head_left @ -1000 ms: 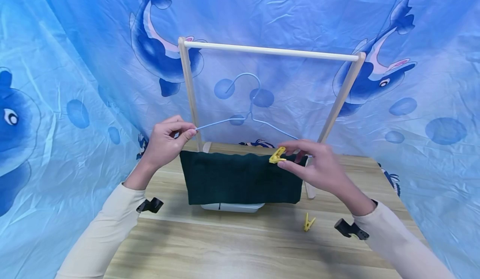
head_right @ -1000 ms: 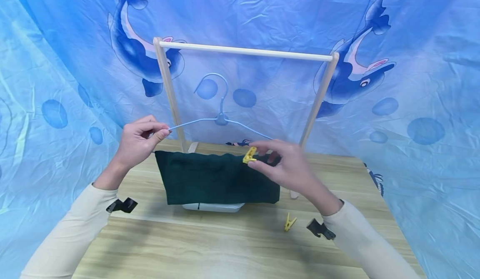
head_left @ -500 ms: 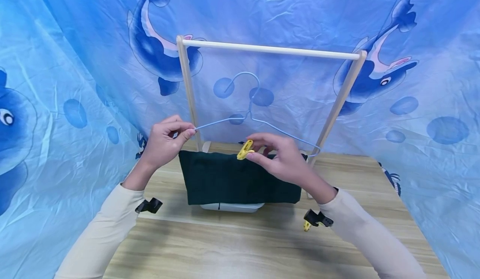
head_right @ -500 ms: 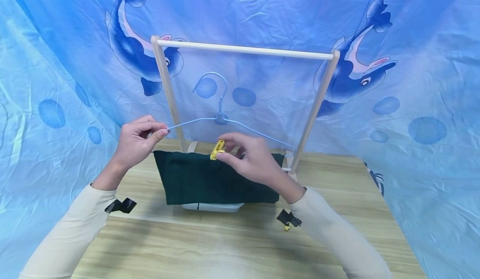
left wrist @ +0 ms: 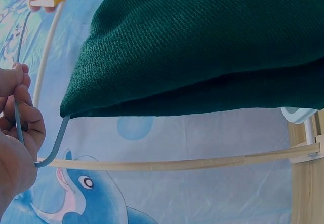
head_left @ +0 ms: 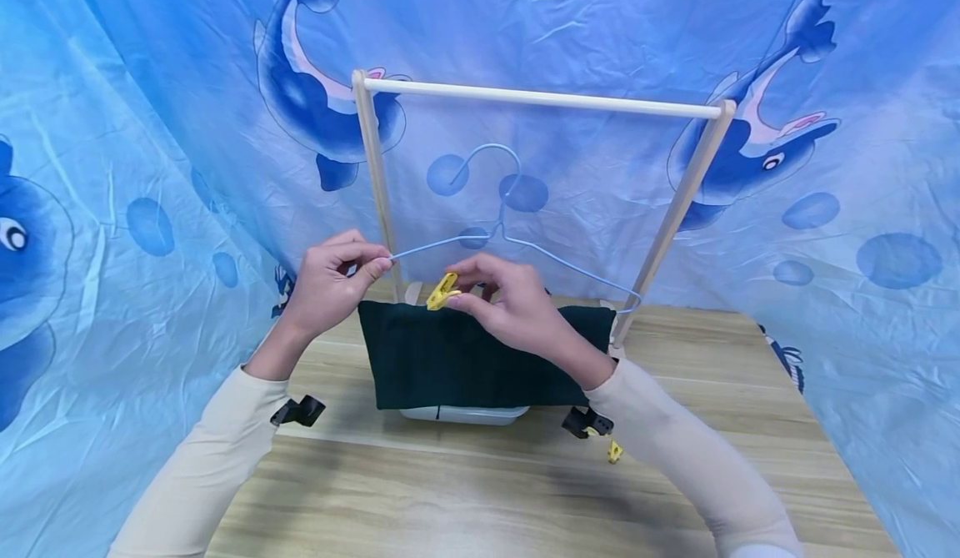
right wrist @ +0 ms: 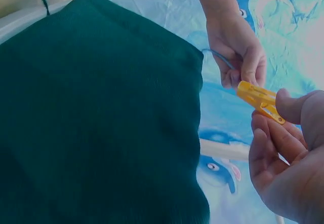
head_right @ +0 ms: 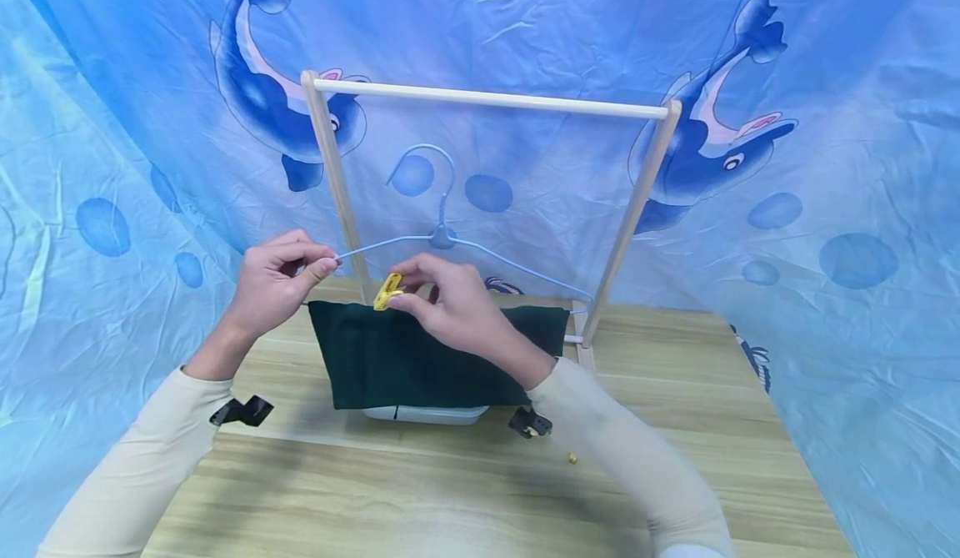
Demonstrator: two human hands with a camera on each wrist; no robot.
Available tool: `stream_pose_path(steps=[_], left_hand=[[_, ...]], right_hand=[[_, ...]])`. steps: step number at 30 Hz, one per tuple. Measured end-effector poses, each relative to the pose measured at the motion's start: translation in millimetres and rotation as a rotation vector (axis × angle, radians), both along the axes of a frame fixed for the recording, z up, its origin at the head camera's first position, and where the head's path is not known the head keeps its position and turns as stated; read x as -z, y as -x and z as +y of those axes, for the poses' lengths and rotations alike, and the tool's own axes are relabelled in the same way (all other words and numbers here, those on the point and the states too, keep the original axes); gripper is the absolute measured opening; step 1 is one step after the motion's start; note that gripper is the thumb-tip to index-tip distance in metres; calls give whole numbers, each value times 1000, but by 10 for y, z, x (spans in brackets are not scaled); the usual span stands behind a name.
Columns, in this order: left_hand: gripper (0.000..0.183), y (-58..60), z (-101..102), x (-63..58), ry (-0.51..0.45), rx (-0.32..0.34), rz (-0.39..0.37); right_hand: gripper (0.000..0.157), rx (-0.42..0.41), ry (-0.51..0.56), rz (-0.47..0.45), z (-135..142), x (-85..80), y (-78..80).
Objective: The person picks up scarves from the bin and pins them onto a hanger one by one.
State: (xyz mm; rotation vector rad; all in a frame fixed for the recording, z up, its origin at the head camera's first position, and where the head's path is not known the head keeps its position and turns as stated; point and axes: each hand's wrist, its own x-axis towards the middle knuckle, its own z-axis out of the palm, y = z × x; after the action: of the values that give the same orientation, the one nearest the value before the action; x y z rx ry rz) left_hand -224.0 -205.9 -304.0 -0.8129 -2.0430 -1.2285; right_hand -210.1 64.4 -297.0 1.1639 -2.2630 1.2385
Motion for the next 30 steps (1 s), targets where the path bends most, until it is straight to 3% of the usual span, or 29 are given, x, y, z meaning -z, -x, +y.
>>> stream_pose_path(steps=[17, 22, 30], left_hand=[[11, 6, -19, -5, 14, 10, 10], [12, 9, -18, -7, 8, 21, 23], [13, 10, -12, -10, 1, 35, 31]], right_hand=[[14, 22, 95, 13, -558, 92, 197], [11, 20, 80, 33, -642, 111, 227], [12, 10, 18, -6, -745, 93, 263]])
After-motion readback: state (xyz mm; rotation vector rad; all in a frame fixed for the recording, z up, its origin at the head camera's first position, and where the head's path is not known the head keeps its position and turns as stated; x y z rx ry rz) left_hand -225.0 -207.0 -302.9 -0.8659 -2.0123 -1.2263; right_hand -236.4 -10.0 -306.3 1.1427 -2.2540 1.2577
